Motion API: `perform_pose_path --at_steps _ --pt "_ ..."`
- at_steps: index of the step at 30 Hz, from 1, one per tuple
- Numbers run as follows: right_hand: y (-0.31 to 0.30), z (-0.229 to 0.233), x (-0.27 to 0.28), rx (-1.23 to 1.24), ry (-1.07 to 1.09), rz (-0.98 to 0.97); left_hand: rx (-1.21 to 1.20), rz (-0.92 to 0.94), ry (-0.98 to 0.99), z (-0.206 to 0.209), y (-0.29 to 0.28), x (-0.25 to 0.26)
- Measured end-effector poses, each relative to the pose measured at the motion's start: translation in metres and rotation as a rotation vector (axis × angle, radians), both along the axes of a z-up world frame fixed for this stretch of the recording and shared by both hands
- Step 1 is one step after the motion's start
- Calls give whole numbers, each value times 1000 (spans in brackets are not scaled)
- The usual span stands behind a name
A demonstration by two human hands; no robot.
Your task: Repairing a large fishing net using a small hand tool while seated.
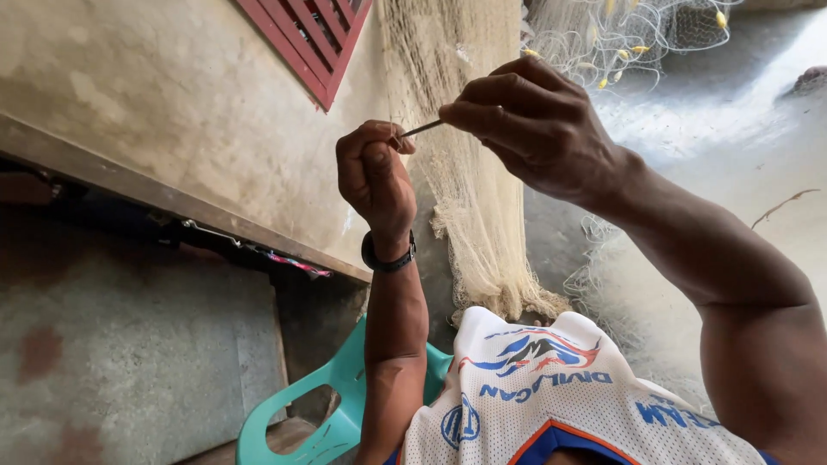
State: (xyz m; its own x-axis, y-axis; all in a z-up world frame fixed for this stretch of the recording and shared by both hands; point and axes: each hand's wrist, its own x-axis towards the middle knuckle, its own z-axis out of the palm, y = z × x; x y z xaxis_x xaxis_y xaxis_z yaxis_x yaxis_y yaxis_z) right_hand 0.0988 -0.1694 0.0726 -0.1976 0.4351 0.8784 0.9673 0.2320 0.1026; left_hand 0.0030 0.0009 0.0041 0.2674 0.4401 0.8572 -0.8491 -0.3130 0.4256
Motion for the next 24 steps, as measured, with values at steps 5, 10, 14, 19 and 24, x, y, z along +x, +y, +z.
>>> perform_pose_path --at_steps 5,10,14,19,24 --pt "-2 4 4 4 -32 5 17 22 7 -1 2 -3" --pt "4 1 5 36 -107 -75 46 31 34 0 0 -4" --pt "13 -7 8 32 -123 -6 46 -6 42 1 2 -5" --pt "41 -37 3 118 -74 125 74 -112 22 4 -5 3" --pt "43 -41 -25 216 222 284 242 -13 -129 7 -2 4"
